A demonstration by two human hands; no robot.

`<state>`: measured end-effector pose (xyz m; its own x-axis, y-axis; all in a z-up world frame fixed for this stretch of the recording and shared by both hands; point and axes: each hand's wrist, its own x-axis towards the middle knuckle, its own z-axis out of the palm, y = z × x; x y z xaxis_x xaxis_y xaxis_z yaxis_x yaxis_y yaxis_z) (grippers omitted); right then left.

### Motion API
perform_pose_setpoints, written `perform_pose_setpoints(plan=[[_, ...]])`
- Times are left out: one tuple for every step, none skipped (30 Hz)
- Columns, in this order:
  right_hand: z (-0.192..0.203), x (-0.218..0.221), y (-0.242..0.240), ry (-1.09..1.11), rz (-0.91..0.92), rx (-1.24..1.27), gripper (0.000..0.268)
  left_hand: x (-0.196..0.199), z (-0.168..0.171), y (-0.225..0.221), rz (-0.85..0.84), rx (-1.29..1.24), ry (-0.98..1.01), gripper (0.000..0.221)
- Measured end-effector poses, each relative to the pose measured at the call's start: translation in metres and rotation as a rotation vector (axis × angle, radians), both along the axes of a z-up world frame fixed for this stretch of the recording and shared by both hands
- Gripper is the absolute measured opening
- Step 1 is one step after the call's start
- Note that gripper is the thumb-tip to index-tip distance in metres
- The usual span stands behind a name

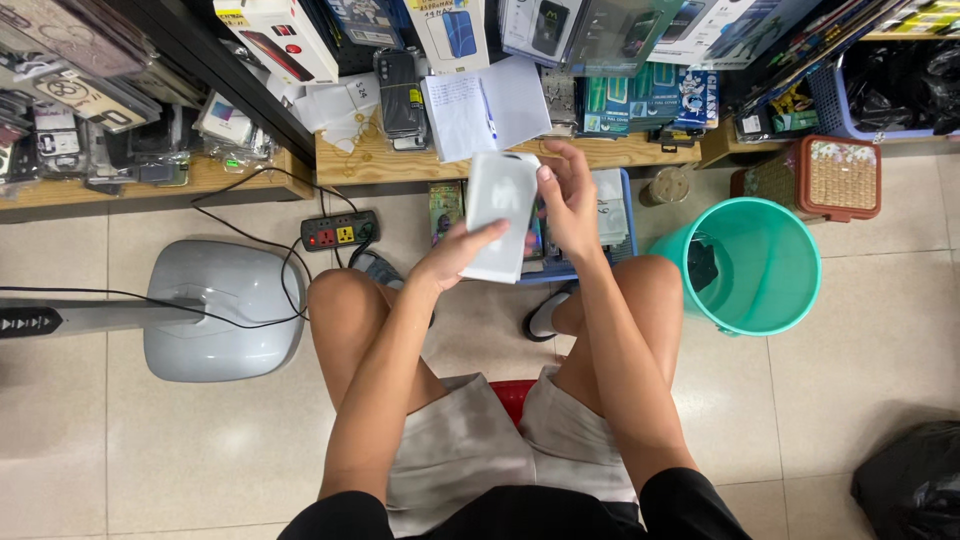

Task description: The person wipes a small screen with a cloth, takes screen protectors out of a box, counts them, and places them into a blue basket.

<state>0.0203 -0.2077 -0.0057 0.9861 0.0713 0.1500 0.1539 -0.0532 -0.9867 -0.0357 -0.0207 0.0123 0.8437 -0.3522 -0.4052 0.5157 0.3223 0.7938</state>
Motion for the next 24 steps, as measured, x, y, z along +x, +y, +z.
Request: perform_pose_setpoints(plan=[[0.002, -0.003, 0.002, -0.004, 0.002, -0.005, 0.033, 0.01, -0.01, 0.001, 0.002, -0.005, -0.004, 0.042], [0.005, -0.006, 0.005, 0.052, 0.005, -0.028, 0.036, 0.018, -0.02, 0.002, 0.108, 0.004, -0.081, 0.041], [0.007, -0.01, 0.008, 0.107, 0.008, -0.051, 0.043, 0.027, -0.03, 0.004, 0.214, 0.013, -0.157, 0.04], [-0.001, -0.014, 0.012, 0.108, 0.017, -0.054, 0.043, 0.026, -0.012, -0.002, 0.224, 0.012, -0.156, 0.04], [-0.008, -0.018, 0.016, 0.122, 0.118, -0.094, 0.042, 0.026, 0.005, -0.007, 0.343, 0.023, -0.193, 0.039], [-0.014, -0.022, 0.019, 0.134, 0.217, -0.136, 0.04, 0.026, 0.023, -0.013, 0.461, 0.033, -0.232, 0.037], [-0.013, -0.025, 0.028, 0.134, 0.225, -0.14, 0.04, 0.02, 0.041, -0.011, 0.469, 0.03, -0.231, 0.037], [-0.012, -0.031, 0.036, 0.193, 0.28, -0.023, 0.037, 0.013, 0.06, -0.01, 0.46, 0.025, -0.243, 0.041], [-0.01, -0.037, 0.043, 0.252, 0.334, 0.095, 0.035, 0.006, 0.078, -0.009, 0.451, 0.02, -0.255, 0.044], [-0.008, -0.037, 0.043, 0.248, 0.337, 0.09, 0.035, 0.006, 0.076, -0.006, 0.454, 0.015, -0.26, 0.044], [-0.006, -0.038, 0.043, 0.268, 0.381, 0.199, 0.033, 0.005, 0.074, -0.002, 0.421, -0.088, -0.285, 0.046], [-0.003, -0.039, 0.044, 0.291, 0.429, 0.31, 0.032, 0.004, 0.072, 0.001, 0.39, -0.189, -0.307, 0.048], [-0.017, -0.034, 0.038, 0.29, 0.436, 0.306, 0.032, 0.015, 0.042, 0.005, 0.397, -0.191, -0.31, 0.048], [-0.031, -0.031, 0.034, 0.33, 0.501, 0.347, 0.035, 0.023, 0.011, 0.009, 0.315, -0.33, -0.411, 0.057], [-0.046, -0.029, 0.03, 0.371, 0.565, 0.389, 0.039, 0.032, -0.02, 0.013, 0.229, -0.467, -0.512, 0.065], [-0.04, -0.031, 0.036, 0.373, 0.572, 0.386, 0.039, 0.035, -0.016, 0.017, 0.237, -0.467, -0.513, 0.065], [-0.033, -0.034, 0.042, 0.422, 0.529, 0.44, 0.043, 0.038, -0.012, 0.02, 0.271, -0.369, -0.598, 0.061], [-0.027, -0.036, 0.049, 0.47, 0.485, 0.493, 0.046, 0.041, -0.008, 0.024, 0.305, -0.269, -0.681, 0.056], [-0.026, -0.039, 0.05, 0.472, 0.492, 0.49, 0.046, 0.042, -0.018, 0.021, 0.313, -0.268, -0.682, 0.056], [-0.025, -0.04, 0.052, 0.613, 0.435, 0.616, 0.054, 0.045, -0.027, 0.018, 0.307, -0.182, -0.746, 0.062], [-0.025, -0.04, 0.054, 0.754, 0.374, 0.741, 0.064, 0.048, -0.036, 0.014, 0.299, -0.094, -0.808, 0.07], [-0.014, -0.042, 0.057, 0.752, 0.372, 0.74, 0.064, 0.044, -0.03, 0.011, 0.298, -0.097, -0.809, 0.07], [-0.003, -0.043, 0.059, 0.756, 0.336, 0.762, 0.065, 0.039, -0.023, 0.008, 0.272, -0.054, -0.82, 0.077], [0.007, -0.042, 0.063, 0.751, 0.302, 0.792, 0.067, 0.037, -0.017, 0.007, 0.238, -0.006, -0.838, 0.084]])
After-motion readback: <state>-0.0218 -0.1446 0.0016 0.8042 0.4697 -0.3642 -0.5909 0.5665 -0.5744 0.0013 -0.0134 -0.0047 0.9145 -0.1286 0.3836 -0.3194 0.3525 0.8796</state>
